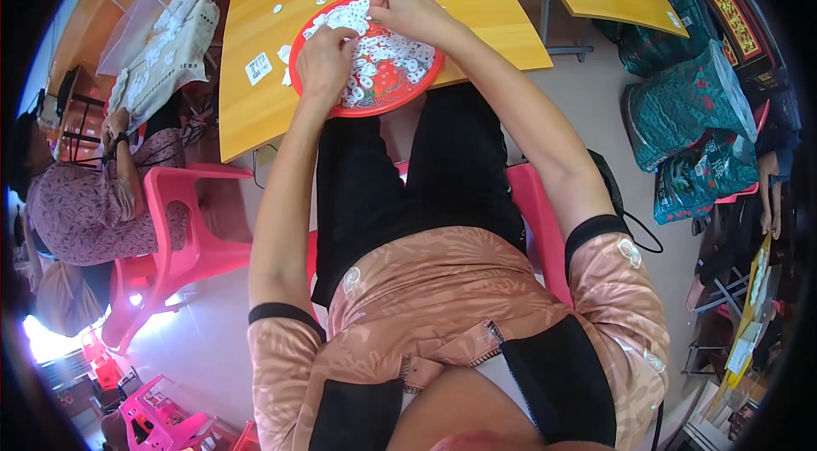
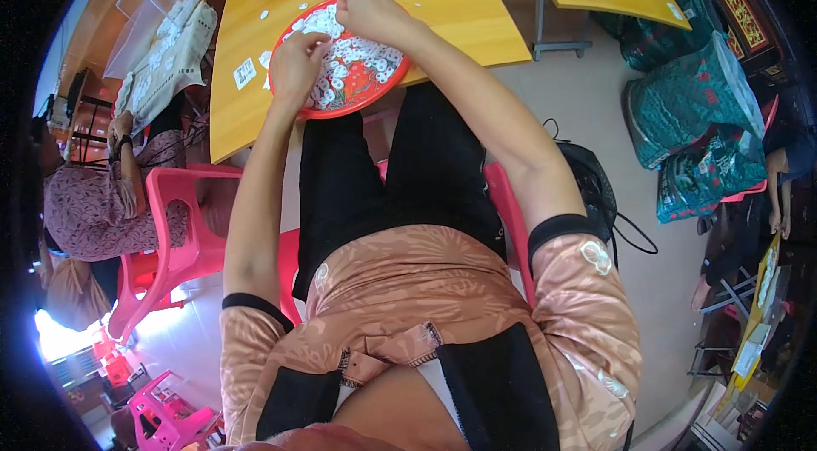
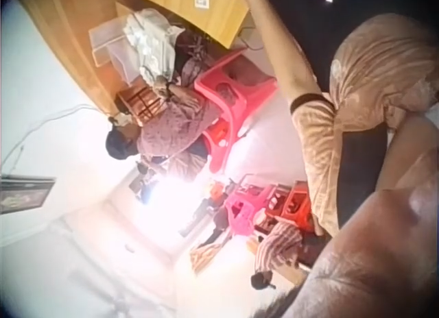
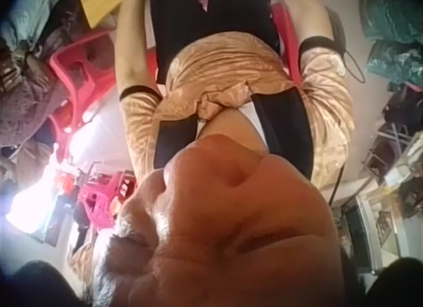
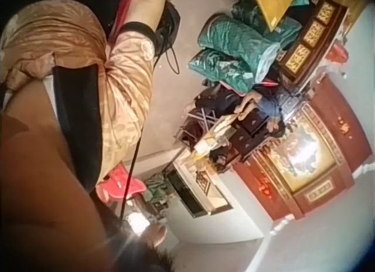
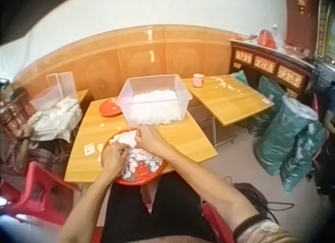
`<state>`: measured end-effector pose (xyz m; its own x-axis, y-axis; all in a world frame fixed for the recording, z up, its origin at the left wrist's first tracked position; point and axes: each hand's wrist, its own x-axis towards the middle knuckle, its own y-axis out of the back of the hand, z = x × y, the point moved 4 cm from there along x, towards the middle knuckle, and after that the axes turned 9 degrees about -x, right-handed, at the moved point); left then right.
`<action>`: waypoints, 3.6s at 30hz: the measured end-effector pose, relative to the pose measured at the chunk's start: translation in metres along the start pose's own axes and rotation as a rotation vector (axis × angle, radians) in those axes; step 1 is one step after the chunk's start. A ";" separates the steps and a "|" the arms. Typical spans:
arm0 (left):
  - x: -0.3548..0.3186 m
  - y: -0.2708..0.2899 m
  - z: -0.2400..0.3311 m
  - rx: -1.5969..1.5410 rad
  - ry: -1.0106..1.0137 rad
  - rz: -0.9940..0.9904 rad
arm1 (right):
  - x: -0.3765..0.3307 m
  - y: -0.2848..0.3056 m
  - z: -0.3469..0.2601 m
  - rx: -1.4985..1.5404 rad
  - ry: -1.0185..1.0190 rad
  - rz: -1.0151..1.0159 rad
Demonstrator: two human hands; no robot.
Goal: Inspecting and joining small white plastic components at a manufacturing workbench.
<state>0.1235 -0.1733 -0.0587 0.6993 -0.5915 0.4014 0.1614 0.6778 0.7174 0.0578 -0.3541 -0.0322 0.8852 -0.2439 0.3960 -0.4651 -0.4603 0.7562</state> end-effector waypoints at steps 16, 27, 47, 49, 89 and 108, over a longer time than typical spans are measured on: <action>-0.046 0.037 0.026 -1.085 0.561 0.098 | -0.064 0.025 -0.043 0.461 -0.089 -0.102; -0.117 0.084 0.080 -1.354 0.557 0.233 | -0.109 0.045 -0.115 0.714 0.060 0.052; -0.123 0.081 0.087 -1.169 0.399 0.302 | -0.119 0.046 -0.122 0.526 0.225 0.205; -0.128 0.083 0.088 -1.188 0.391 0.317 | -0.122 0.047 -0.124 0.512 0.240 0.204; -0.172 0.071 0.101 -1.044 0.376 0.289 | -0.170 0.049 -0.133 0.437 0.301 0.197; -0.164 0.062 0.021 -1.588 0.757 0.359 | -0.136 0.000 -0.105 0.275 0.207 -0.049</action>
<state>0.0038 -0.0431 -0.0682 0.9077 -0.3372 -0.2498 0.0730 0.7130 -0.6974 -0.0628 -0.2316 -0.0315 0.8749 -0.0506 0.4816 -0.3805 -0.6870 0.6191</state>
